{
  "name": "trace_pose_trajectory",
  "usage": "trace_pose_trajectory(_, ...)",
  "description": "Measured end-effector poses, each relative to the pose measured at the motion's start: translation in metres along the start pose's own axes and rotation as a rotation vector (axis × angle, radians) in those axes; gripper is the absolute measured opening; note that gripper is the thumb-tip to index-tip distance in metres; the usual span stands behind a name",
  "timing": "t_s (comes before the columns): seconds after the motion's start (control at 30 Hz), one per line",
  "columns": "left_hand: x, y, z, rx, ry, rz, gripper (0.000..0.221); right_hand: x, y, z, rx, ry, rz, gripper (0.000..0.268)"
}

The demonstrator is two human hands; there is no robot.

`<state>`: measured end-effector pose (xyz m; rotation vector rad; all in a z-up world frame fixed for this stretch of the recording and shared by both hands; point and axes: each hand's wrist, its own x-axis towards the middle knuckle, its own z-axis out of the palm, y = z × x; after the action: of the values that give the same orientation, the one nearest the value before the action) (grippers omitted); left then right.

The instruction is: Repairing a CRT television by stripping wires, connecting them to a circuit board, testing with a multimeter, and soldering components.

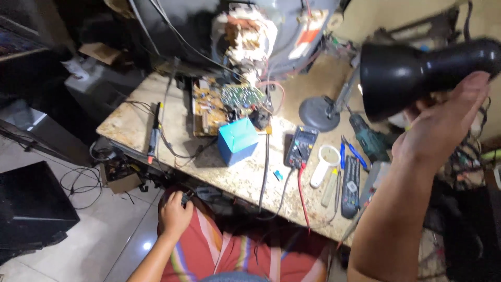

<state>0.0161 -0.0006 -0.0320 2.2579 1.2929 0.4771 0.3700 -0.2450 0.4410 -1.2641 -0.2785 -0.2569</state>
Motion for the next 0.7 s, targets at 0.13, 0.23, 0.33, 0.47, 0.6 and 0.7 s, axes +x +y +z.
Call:
trace_pose_trajectory(0.13, -0.006, 0.010, -0.013, 0.015, 0.031, 0.018, 0.022, -0.024, -0.001, -0.033, -0.211, -0.034, -0.086, 0.056)
trace_pose_trajectory(0.23, -0.010, 0.016, -0.021, 0.032, 0.056, 0.036, 0.024, -0.047, 0.022, -0.079, -0.459, -0.174, -0.346, 0.027)
trace_pose_trajectory(0.33, -0.013, 0.016, -0.025, 0.051, 0.072, 0.071, 0.027, -0.066, 0.046, -0.120, -0.881, -0.272, -0.164, 0.010)
trace_pose_trajectory(0.47, -0.018, 0.010, -0.027, 0.039, 0.124, 0.115, 0.029, -0.092, 0.078, -0.133, -1.451, -0.460, 0.403, 0.035)
trace_pose_trajectory(0.6, -0.014, 0.020, -0.052, -0.114, 0.042, -0.020, 0.029, -0.119, 0.148, -0.153, -1.625, -0.643, 0.161, 0.031)
trace_pose_trajectory(0.7, -0.015, -0.002, -0.074, -0.186, 0.208, 0.112, 0.020, -0.132, 0.168, -0.158, -1.697, -0.629, -0.034, 0.022)
